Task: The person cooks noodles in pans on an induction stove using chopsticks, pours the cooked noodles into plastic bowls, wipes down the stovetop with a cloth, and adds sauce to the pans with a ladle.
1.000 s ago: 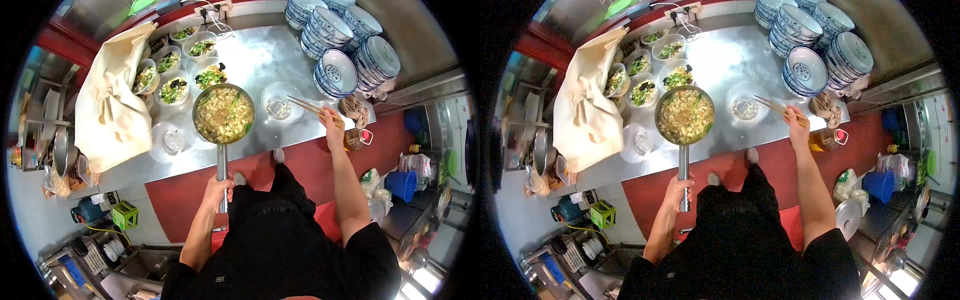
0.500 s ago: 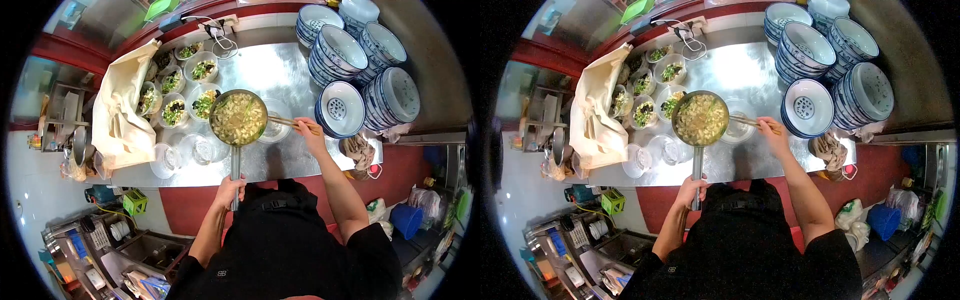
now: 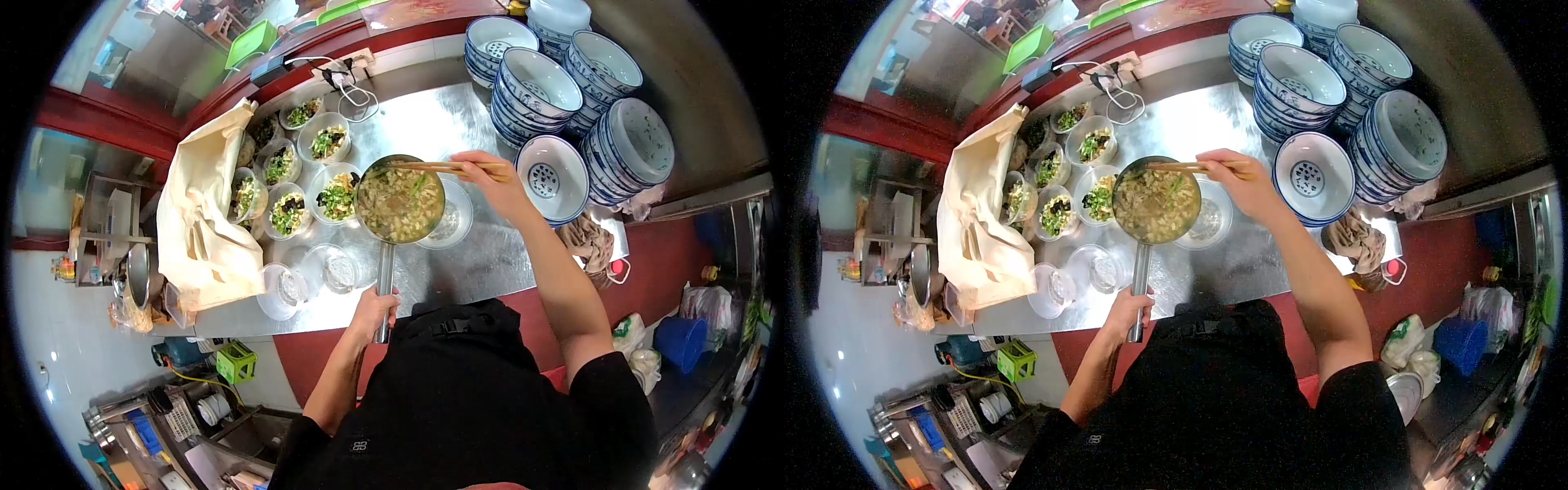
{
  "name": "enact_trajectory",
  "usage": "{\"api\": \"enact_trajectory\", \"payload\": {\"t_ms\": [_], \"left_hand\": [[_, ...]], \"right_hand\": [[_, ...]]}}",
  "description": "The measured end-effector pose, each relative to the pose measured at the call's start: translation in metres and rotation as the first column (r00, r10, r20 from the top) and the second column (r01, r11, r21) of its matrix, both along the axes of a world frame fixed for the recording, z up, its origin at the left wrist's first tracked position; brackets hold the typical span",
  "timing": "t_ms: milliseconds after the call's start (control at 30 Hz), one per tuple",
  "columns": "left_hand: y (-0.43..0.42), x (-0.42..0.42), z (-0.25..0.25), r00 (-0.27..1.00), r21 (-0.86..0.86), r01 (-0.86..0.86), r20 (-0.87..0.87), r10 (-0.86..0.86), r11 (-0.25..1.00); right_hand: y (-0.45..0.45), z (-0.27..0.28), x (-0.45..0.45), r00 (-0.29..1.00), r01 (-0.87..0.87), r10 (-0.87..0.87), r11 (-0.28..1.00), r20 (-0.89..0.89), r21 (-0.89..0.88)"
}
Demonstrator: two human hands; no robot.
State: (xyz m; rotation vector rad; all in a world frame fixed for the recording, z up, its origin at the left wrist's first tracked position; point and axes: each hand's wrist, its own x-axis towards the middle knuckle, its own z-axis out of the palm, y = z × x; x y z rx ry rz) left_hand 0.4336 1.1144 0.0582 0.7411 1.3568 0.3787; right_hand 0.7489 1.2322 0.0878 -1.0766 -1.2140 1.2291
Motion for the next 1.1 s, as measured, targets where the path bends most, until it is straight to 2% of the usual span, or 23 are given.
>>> {"api": "enact_trajectory", "payload": {"t_ms": [133,267,367,433,567,633,767,933,1100], "left_hand": [[0.003,-0.005,-0.001,1.000,0.032,0.018,-0.024,-0.017,0.999],[0.010,-0.005,0.001,0.998,0.040,0.021,-0.066,-0.019,0.999],[0.014,-0.007,-0.003,0.995,0.055,0.033,-0.091,-0.028,0.998],[0.018,-0.005,0.000,0.991,0.115,0.042,-0.133,-0.027,0.992],[0.019,-0.002,0.001,0.976,0.140,0.062,-0.214,-0.031,0.988],[0.020,-0.004,-0.001,0.958,0.244,0.123,-0.282,-0.052,0.962],[0.022,-0.007,-0.007,0.923,0.291,0.201,-0.376,-0.081,0.935],[0.022,-0.010,-0.019,0.841,0.397,0.340,-0.534,-0.086,0.853],[0.018,-0.006,-0.014,0.741,0.435,0.456,-0.669,-0.060,0.777]], "right_hand": [[0.010,0.015,0.003,0.982,0.020,-0.009,0.998,0.187,-0.053],[0.007,0.021,0.025,0.967,-0.043,0.054,0.998,0.248,-0.050],[-0.010,0.026,0.030,0.935,-0.061,0.102,0.990,0.341,-0.130],[-0.023,0.018,0.029,0.979,-0.026,0.054,0.990,0.197,-0.138],[-0.045,-0.003,0.024,0.992,0.053,-0.030,0.982,0.126,-0.182],[-0.055,-0.014,0.020,0.994,0.108,-0.107,0.974,0.015,-0.199],[-0.072,-0.042,0.008,0.980,0.177,-0.192,0.958,-0.044,-0.227],[-0.085,-0.067,-0.009,0.906,0.285,-0.335,0.934,-0.257,-0.213],[-0.095,-0.076,-0.021,0.828,0.352,-0.440,0.891,-0.349,-0.288]]}}
